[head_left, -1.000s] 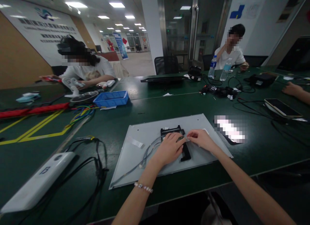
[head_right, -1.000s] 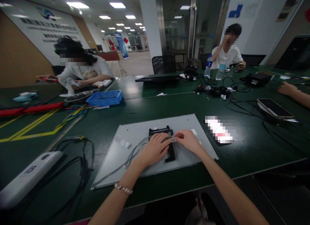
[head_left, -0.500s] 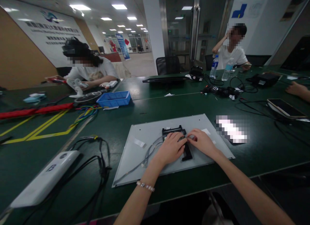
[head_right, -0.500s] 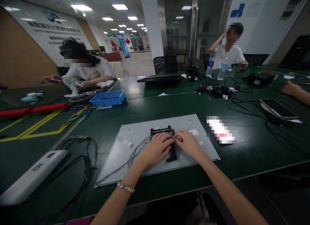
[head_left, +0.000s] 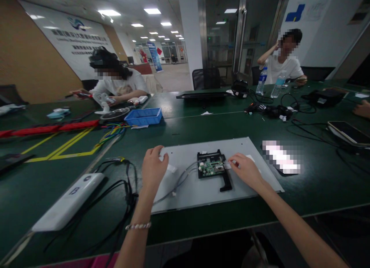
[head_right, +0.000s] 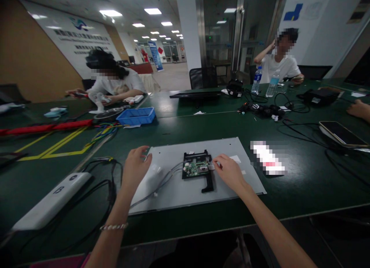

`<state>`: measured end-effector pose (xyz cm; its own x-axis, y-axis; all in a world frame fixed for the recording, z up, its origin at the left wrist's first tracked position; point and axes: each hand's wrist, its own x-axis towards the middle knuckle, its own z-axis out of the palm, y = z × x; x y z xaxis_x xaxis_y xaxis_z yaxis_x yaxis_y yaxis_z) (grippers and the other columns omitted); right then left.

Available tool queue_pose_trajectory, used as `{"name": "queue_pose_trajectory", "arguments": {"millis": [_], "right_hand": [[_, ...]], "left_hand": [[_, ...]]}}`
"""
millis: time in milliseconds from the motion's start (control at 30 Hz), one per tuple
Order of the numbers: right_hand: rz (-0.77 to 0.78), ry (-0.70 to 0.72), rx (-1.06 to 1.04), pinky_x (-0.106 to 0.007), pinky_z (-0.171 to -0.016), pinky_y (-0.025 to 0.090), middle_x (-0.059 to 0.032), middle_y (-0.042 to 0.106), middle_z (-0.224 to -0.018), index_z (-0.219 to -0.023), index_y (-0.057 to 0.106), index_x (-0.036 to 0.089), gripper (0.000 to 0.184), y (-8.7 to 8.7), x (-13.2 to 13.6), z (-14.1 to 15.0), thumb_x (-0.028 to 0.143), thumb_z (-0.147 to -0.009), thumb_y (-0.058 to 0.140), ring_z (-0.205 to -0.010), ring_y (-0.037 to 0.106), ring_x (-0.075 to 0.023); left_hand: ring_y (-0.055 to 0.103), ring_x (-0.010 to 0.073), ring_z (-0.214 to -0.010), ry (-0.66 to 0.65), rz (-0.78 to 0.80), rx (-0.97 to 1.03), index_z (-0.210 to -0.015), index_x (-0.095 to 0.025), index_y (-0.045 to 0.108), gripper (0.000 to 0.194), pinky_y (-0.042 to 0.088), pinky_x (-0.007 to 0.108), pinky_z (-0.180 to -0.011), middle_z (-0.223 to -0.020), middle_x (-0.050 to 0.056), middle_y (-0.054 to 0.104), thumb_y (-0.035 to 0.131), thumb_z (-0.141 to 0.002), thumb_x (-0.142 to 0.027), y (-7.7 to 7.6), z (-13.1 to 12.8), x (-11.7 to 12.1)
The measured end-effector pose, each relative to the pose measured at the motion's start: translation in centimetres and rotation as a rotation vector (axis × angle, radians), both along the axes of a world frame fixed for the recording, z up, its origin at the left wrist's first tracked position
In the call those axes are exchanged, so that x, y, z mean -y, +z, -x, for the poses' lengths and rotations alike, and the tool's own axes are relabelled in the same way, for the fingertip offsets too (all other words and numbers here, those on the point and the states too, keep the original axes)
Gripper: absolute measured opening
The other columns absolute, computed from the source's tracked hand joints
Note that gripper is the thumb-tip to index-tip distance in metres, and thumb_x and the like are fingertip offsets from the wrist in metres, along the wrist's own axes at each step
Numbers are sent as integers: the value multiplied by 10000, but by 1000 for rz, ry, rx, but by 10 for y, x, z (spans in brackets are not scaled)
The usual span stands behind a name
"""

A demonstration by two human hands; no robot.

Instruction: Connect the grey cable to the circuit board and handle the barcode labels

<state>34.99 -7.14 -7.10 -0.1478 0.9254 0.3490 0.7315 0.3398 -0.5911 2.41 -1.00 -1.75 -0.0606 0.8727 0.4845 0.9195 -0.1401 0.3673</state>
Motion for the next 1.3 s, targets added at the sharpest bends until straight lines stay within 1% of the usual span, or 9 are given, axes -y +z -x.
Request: {"name": "queue_pose_trajectory", "arguments": {"millis": [100, 233, 400, 533, 633, 800, 967, 1133, 1300], "right_hand": [[-8, 0, 19, -283, -733, 445, -29, 620, -925, -904, 628, 201, 167, -1, 0, 1, 204, -877, 463, -703, 569, -137], [-20, 5, 34, -278, -743, 445, -25, 622, -933, -905, 625, 204, 166, -2, 1, 2, 200, -879, 461, -718, 576, -135], [-9, 11, 53, -275, -745, 444, -20, 623, -935, -917, 630, 210, 171, -2, 1, 2, 205, -881, 464, -732, 579, -134], [0, 13, 68, -274, -744, 442, -20, 624, -940, -919, 634, 210, 174, 0, 2, 2, 200, -880, 464, -740, 580, -134], [-7, 7, 64, -274, -750, 445, -23, 623, -942, -919, 634, 207, 178, 1, 3, 2, 194, -880, 461, -751, 579, -137], [-22, 34, 43, -295, -774, 459, -37, 622, -962, -929, 630, 203, 183, 8, 2, 4, 190, -880, 454, -796, 588, -154], [-69, 101, 15, -341, -854, 461, -59, 613, -1038, -1029, 611, 209, 225, 25, 11, 24, 204, -895, 431, -945, 578, -186], [-87, 326, 82, -371, -977, 417, -82, 562, -1213, -1212, 524, 184, 329, 34, 35, 72, 226, -893, 456, -1114, 513, -204], [-116, 477, 150, -385, -1036, 371, -138, 490, -1317, -1292, 437, 122, 477, 25, 48, 113, 305, -861, 526, -1232, 426, -234]], "left_hand": [[586, 173, -755, 49, 174, 4, -1153, -143, 529, 416, 465, 327, -817, -1056, 99, 518, 507, -780, -327, -15, 22, -8], [600, 173, -750, 38, 348, -6, -1208, -142, 496, 506, 452, 338, -849, -1108, 120, 494, 534, -743, -338, -34, 30, -17], [603, 211, -862, 4, 376, -15, -1029, -172, 599, 340, 440, 307, -826, -950, 81, 610, 501, -705, -205, -43, 36, -24], [620, 189, -743, -38, 406, 117, -838, -191, 649, 223, 452, 256, -666, -782, 36, 663, 490, -701, -266, -33, 41, -22], [610, 178, -715, -139, 397, 369, -862, -179, 658, 298, 441, 241, -593, -777, 32, 672, 504, -701, -377, -16, 38, -10], [599, 167, -730, -283, 448, 443, -879, -187, 656, 288, 455, 262, -656, -801, 17, 676, 518, -726, -388, -1, 22, 20], [613, 194, -787, -301, 429, 288, -821, -192, 653, 266, 463, 305, -734, -804, 26, 680, 473, -753, -375, -18, 13, 34], [607, 186, -768, -272, 440, 132, -936, -187, 622, 280, 473, 314, -757, -838, 25, 650, 465, -767, -346, -35, 9, 38], [561, 224, -991, -160, 93, 1, -1155, -169, 509, 368, 437, 384, -901, -1093, 99, 565, 459, -812, -293, -27, -8, 60]]}}
